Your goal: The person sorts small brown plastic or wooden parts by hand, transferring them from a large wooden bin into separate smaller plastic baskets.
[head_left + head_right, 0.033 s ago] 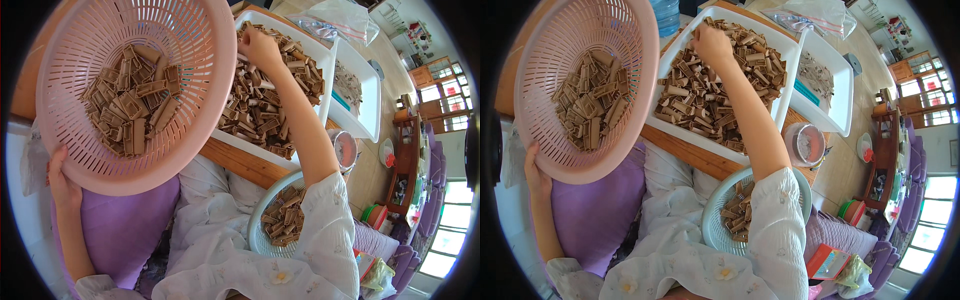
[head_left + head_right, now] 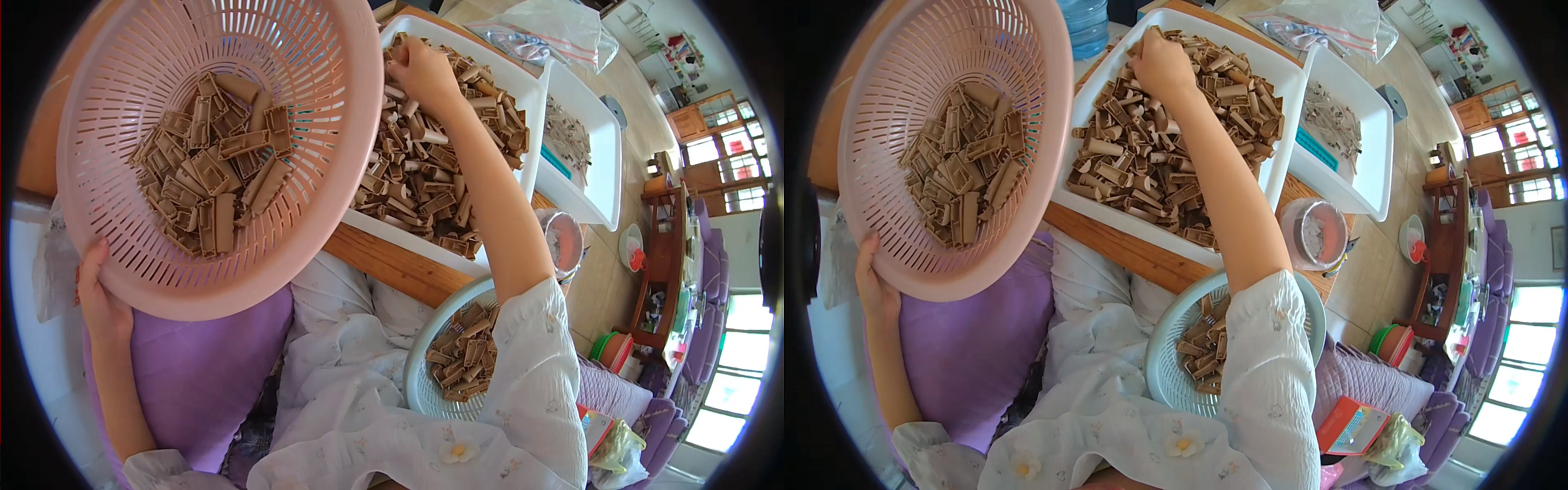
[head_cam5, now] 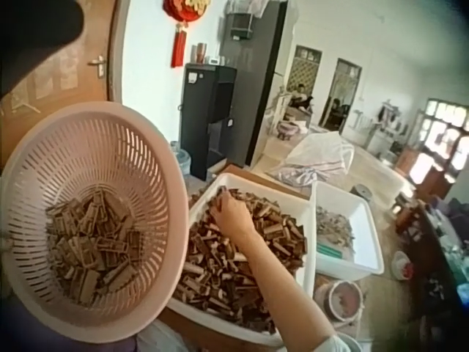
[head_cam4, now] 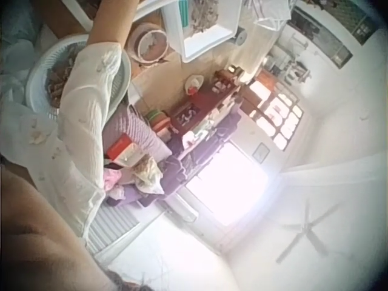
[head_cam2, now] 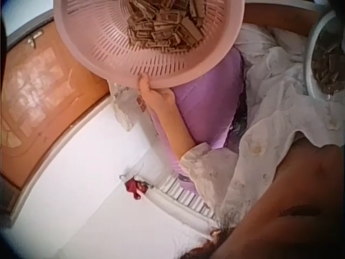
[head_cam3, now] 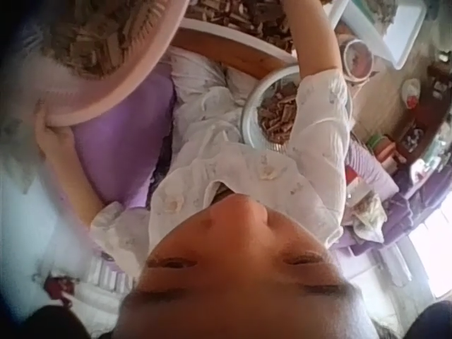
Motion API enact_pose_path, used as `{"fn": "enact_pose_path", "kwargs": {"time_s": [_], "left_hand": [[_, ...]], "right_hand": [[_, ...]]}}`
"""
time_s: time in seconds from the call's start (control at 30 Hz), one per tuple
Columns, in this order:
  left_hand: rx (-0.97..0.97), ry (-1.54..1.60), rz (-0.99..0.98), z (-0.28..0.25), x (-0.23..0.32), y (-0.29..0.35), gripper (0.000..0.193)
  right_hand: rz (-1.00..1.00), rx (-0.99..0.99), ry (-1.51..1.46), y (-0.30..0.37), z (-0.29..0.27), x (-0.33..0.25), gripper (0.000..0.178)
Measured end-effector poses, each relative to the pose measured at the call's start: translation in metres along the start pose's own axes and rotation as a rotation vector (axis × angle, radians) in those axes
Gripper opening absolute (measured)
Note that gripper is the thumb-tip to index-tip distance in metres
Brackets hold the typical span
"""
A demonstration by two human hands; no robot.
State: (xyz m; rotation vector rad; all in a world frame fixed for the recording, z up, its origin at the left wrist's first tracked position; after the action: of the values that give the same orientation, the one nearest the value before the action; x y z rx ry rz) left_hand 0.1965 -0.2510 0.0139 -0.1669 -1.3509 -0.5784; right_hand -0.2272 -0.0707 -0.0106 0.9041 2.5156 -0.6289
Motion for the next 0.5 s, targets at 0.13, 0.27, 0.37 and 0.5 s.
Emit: {"fn": "enact_pose_path", "kwargs": {"time_s": [0.13, 0.27, 0.37, 0.5], "left_hand": [[0.0, -0.008, -0.003, 0.004, -0.003, -0.006, 0.04], [0.031, -0.031, 0.013, -0.001, 0.006, 0.001, 0.041], [0.031, -0.031, 0.017, 0.0, 0.004, -0.001, 0.041], [0.014, -0.012, -0.001, 0.011, 0.001, -0.002, 0.042]], "right_hand": [[-0.191, 0.172, -0.03, -0.017, 0.016, 0.016, 0.016], [-0.205, 0.057, 0.262, -0.013, 0.044, -0.015, 0.02], [-0.047, -0.091, 0.318, -0.014, 0.048, -0.005, 0.012], [-0.188, 0.129, 0.099, -0.009, -0.01, -0.003, 0.022]]}}
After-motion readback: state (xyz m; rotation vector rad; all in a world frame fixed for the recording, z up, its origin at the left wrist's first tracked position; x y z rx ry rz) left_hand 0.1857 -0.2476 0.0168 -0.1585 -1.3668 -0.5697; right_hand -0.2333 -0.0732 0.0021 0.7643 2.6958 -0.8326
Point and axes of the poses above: each hand's wrist, its own y-axis away from the middle knuckle, its own z-axis out of the palm, x = y × z, the point moved 9 cm from there along -y, towards the middle knuckle, and after that the axes turned 1 degree about z, right-handed, at the moved point
